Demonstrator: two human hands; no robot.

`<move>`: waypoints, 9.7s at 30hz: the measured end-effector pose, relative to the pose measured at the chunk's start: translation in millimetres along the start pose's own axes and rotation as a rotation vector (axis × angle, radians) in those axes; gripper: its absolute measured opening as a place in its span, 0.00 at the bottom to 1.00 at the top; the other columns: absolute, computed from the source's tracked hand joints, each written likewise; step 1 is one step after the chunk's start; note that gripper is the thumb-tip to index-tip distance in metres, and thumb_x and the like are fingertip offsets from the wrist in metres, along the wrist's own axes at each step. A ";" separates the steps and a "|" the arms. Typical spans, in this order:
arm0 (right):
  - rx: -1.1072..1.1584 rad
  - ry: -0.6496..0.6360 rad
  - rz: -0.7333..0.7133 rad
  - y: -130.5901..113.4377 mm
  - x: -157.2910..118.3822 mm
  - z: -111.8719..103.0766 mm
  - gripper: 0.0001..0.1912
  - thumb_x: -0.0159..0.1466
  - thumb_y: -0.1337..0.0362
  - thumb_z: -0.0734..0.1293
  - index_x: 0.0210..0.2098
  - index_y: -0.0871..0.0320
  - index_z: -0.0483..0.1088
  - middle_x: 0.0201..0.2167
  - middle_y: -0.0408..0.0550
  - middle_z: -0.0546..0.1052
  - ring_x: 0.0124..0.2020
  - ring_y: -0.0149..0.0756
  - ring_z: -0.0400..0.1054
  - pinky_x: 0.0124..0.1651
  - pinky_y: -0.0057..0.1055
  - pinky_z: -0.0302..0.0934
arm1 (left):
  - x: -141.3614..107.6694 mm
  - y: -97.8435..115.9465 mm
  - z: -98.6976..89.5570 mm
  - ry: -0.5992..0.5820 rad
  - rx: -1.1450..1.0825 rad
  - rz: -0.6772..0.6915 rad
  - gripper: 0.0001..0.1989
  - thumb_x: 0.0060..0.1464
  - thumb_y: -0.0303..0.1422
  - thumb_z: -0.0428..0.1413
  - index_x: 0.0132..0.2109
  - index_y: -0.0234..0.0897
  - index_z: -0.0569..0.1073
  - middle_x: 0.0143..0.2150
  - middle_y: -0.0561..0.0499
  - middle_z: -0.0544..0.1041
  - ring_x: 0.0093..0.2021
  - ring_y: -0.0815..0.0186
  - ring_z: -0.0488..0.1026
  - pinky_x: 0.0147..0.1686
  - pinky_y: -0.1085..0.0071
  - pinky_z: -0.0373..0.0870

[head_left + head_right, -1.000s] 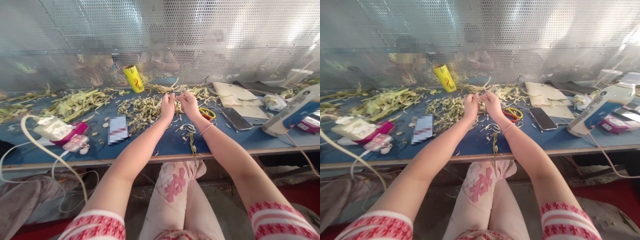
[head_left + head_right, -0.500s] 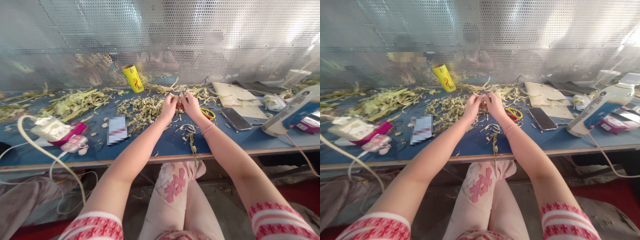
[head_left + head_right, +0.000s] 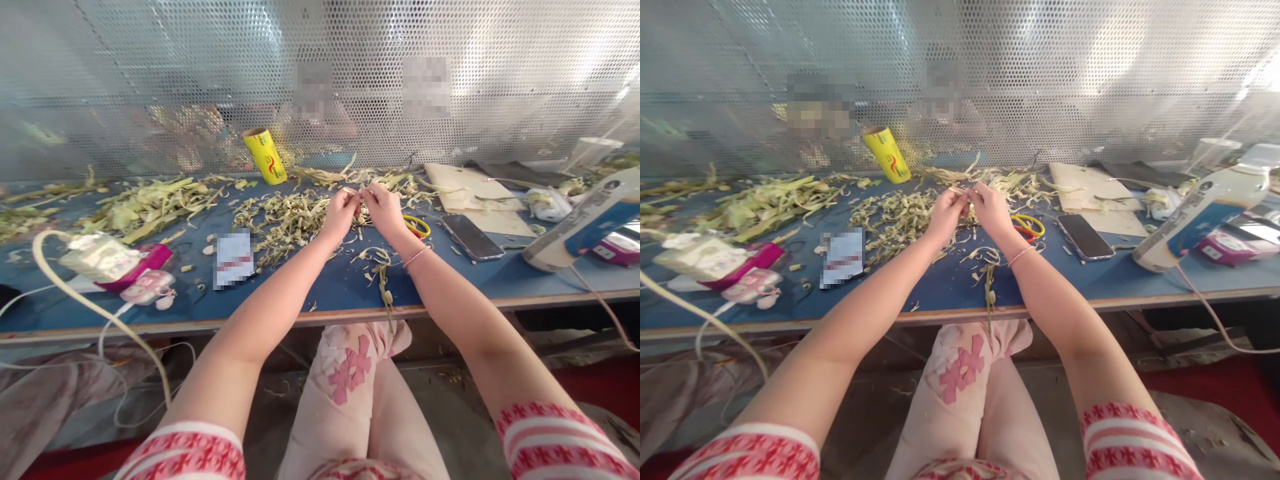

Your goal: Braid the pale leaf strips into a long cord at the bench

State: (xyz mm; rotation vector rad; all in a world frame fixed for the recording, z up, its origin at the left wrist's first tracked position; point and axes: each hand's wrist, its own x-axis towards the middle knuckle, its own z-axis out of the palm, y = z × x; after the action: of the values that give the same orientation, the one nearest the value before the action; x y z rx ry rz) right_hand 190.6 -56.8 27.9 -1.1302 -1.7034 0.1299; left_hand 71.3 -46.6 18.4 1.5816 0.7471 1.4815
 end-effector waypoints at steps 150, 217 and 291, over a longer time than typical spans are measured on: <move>0.649 -0.073 0.150 9.7 6.8 2.2 0.20 0.52 0.76 0.58 0.42 0.52 0.60 0.29 0.39 0.72 0.29 0.27 0.67 0.32 0.27 0.62 | 12.8 10.0 -15.6 0.117 -0.330 -0.205 0.05 0.45 0.25 0.55 0.25 0.35 0.66 0.22 0.57 0.67 0.23 0.77 0.64 0.28 0.77 0.63; 0.576 -0.018 0.154 8.4 9.5 0.3 0.05 0.54 0.64 0.68 0.32 0.56 0.69 0.27 0.40 0.70 0.28 0.26 0.62 0.35 0.28 0.60 | 8.2 -0.1 -11.1 0.047 0.048 -0.108 0.06 0.49 0.32 0.56 0.28 0.36 0.67 0.20 0.57 0.67 0.23 0.74 0.66 0.28 0.74 0.66; 0.640 0.003 0.416 16.4 11.6 1.8 0.19 0.60 0.48 0.60 0.34 0.56 0.71 0.34 0.46 0.71 0.32 0.29 0.65 0.33 0.28 0.62 | 4.9 3.5 -7.6 -0.037 -0.013 -0.053 0.06 0.52 0.31 0.56 0.31 0.35 0.66 0.23 0.56 0.70 0.24 0.74 0.71 0.32 0.73 0.72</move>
State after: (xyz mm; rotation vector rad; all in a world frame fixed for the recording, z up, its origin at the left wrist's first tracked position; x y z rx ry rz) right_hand 199.0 -38.6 25.8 -0.9639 -1.2560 0.8672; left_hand 64.1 -42.8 23.7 1.5635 0.7508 1.4119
